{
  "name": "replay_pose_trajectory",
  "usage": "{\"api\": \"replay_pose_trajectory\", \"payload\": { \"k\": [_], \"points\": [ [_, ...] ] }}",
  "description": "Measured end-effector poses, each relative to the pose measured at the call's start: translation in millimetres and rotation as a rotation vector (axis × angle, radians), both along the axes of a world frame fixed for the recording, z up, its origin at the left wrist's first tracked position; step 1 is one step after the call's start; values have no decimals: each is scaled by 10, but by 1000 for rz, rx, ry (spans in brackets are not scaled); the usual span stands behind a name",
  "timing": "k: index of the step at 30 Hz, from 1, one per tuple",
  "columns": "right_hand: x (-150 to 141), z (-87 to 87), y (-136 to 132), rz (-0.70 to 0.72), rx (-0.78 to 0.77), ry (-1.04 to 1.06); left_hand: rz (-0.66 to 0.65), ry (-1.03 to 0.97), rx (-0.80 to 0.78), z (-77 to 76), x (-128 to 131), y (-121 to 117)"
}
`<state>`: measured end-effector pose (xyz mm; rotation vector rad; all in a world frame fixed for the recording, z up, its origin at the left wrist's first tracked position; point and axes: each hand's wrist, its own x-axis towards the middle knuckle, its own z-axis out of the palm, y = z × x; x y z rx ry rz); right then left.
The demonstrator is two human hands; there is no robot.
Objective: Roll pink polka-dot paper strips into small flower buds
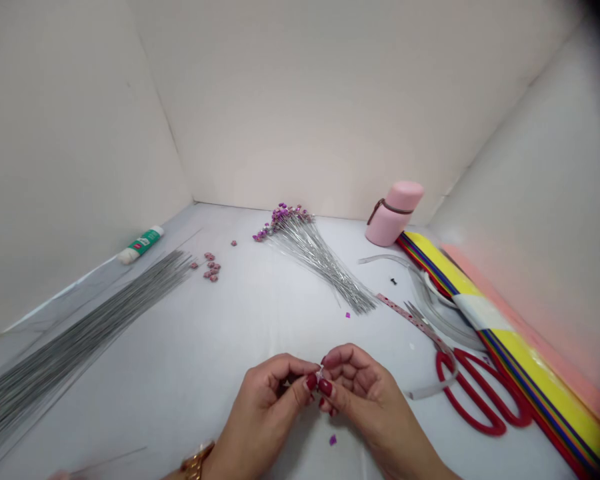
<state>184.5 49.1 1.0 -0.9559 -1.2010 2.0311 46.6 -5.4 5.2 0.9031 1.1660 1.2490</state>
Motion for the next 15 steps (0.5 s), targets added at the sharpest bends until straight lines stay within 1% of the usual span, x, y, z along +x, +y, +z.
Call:
{"api": "replay_pose_trajectory", "payload": {
  "k": [4, 9, 12, 15],
  "points": [
    [-7, 5, -11, 26, 63, 41, 6, -65, -86, -16, -6, 34],
    [3, 17, -23, 45, 133, 37, -7, -217, -181, -53, 13, 65],
    [8, 9, -24, 40, 102, 35, -17, -211, -148, -33, 23, 54],
    [-8, 0, -27, 1, 27, 13, -55, -125, -43, 5, 23, 26]
  ]
}}
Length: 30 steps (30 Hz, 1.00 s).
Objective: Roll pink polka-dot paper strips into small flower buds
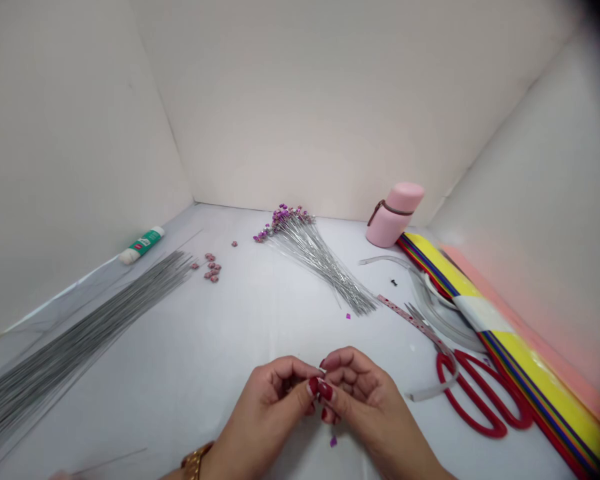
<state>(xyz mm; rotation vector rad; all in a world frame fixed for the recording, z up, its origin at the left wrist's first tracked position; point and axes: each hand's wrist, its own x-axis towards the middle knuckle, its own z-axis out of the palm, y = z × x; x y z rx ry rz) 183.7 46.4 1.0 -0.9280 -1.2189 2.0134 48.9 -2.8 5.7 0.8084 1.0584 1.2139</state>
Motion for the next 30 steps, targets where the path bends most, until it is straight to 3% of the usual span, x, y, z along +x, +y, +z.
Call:
{"api": "replay_pose_trajectory", "payload": {
  "k": [3, 7, 14, 18, 24, 30],
  "points": [
    [-20, 4, -13, -30, -48, -9, -16, 111, 93, 10, -8, -22],
    [-20, 17, -32, -52, -46, 12, -28, 103, 116, -23, -6, -21],
    [2, -32, -11, 38, 21, -43, -65, 82, 131, 1, -19, -17],
    [15, -56, 21, 83, 79, -139, -77, 209, 128, 5, -41, -26],
    [10, -62, 40, 135, 28, -114, -42, -40, 97, -61, 2, -20],
    [9, -71, 42, 239, -6, -105, -29, 14, 78, -52, -15, 10]
  ]
}}
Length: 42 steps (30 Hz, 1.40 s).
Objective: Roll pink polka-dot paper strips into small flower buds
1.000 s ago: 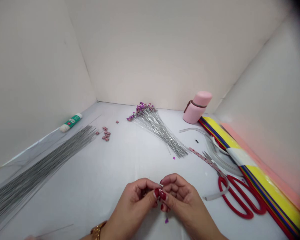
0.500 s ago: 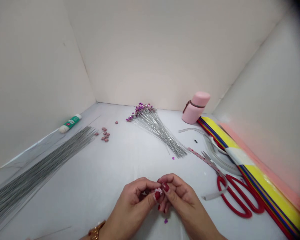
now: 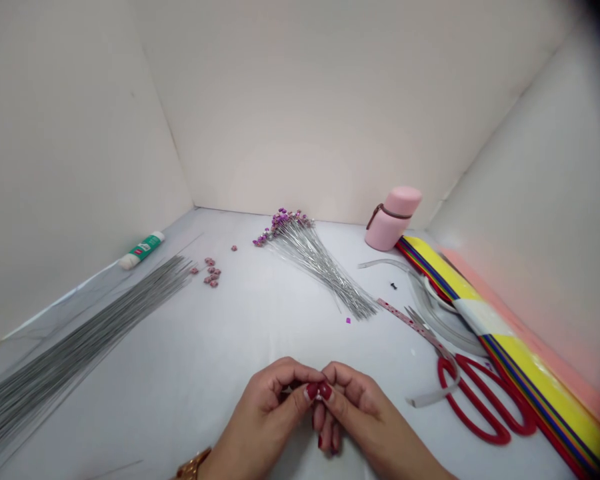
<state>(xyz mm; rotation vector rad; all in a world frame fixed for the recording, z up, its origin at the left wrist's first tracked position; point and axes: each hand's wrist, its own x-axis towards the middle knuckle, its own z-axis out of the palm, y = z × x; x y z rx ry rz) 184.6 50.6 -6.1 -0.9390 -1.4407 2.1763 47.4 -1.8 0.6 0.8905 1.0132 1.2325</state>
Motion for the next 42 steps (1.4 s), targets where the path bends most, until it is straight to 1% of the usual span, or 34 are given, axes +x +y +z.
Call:
{"api": "replay_pose_trajectory", "payload": {
  "k": [4, 7, 10, 15, 17, 18, 20, 22, 24, 27, 30, 33, 35, 37, 39, 42],
  "points": [
    [-13, 24, -3, -57, 30, 9, 58, -12, -55, -49, 9, 0],
    [-24, 48, -11, -73, 21, 15, 82, 27, -57, -65, 2, -1],
    [-23, 67, -24, -84, 53, -5, 100, 154, -27, -42, -23, -5],
    [7, 68, -57, -79, 249, -104, 140, 358, 19, -49, -44, -38],
    [18, 59, -67, -72, 291, -142, 140, 427, 58, -57, -48, -51],
    [20, 55, -68, -72, 291, -150, 133, 457, 77, -54, -50, -54],
    [17, 52, -63, -76, 229, -136, 120, 479, 100, -36, -57, -50],
    [6, 52, -47, -78, 135, -97, 115, 443, 86, -11, -63, -34],
    [-6, 51, -24, -78, 67, -61, 119, 376, 37, 5, -65, -10],
    [-13, 42, 1, -77, 47, -39, 117, 255, -51, 0, -60, 19],
    [-10, 33, 6, -72, 48, -35, 112, 143, -106, -14, -50, 28],
    [-9, 29, 0, -64, 48, -24, 122, 87, -130, 1, -46, 21],
    [-10, 28, -2, -63, 48, -18, 130, 98, -130, 24, -49, 16],
    [-13, 29, -2, -55, 59, -26, 140, 155, -110, 44, -55, 13],
    [-13, 37, -2, -47, 100, -51, 142, 196, -97, 51, -58, 11],
    [-4, 60, -10, -45, 215, -105, 137, 121, -164, 36, -54, 17]
  ]
}}
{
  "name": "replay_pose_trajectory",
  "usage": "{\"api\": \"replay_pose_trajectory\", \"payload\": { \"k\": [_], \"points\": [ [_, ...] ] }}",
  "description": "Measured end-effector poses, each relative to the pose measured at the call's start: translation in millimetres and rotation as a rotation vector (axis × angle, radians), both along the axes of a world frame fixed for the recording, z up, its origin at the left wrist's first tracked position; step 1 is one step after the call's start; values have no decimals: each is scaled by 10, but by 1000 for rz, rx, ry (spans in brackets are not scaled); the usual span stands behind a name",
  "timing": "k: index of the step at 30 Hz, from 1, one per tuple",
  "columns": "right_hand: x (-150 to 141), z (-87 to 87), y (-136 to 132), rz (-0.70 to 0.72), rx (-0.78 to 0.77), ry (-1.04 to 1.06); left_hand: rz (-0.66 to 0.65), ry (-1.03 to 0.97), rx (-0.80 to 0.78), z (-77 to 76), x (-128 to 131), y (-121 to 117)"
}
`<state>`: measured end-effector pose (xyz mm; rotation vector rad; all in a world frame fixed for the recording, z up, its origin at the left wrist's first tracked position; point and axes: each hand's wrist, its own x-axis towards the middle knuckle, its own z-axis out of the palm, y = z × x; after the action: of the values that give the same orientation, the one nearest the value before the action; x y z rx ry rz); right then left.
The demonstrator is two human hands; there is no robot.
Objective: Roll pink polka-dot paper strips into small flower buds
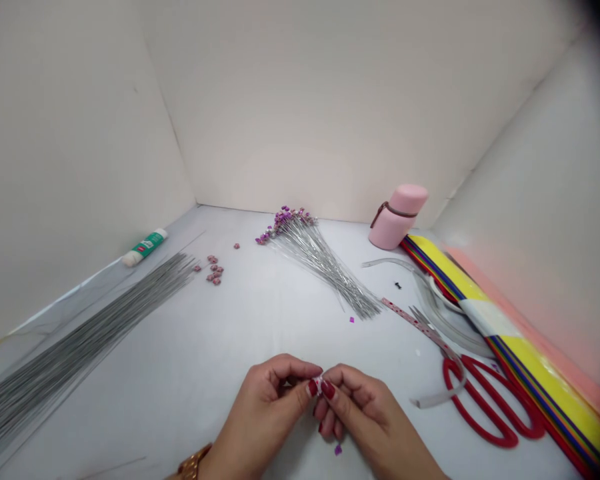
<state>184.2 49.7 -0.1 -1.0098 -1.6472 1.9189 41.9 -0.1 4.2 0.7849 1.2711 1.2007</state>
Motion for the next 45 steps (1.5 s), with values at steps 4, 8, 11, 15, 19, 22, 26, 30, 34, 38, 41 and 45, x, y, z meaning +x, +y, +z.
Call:
{"api": "replay_pose_trajectory", "payload": {
  "k": [4, 8, 11, 15, 19, 22, 26, 30, 34, 38, 41, 45],
  "points": [
    [30, 17, -15, -11, 151, -69, -10, -134, -48, -35, 14, 22],
    [40, -7, -15, 1, 141, -72, -23, -203, -65, -53, 20, 25],
    [15, -22, -8, 9, 8, -20, -17, -82, 14, -35, 9, 6],
    [-19, -24, -5, 17, -143, 49, -20, 90, 96, -10, -1, -11],
    [-18, -42, -18, 7, -124, 51, -43, -154, -7, -65, 27, 16],
    [-11, -42, -25, 12, -91, 33, -30, -241, -55, -99, 39, 38],
    [-7, 0, -10, -4, -89, 42, -50, -307, -79, -53, 17, 34],
    [6, -3, 30, 28, -197, 136, -65, -384, -100, 19, -1, 13],
    [13, -43, 45, 91, -340, 237, -96, -444, -150, 61, 1, 20],
    [8, -46, 17, 107, -296, 194, -117, -451, -148, 39, 13, 43],
    [8, -54, -2, 36, -110, 79, -43, -316, -55, -7, 34, 39],
    [0, -81, 12, 3, -81, 87, -57, -259, 44, -49, 46, 16]
  ]
}}
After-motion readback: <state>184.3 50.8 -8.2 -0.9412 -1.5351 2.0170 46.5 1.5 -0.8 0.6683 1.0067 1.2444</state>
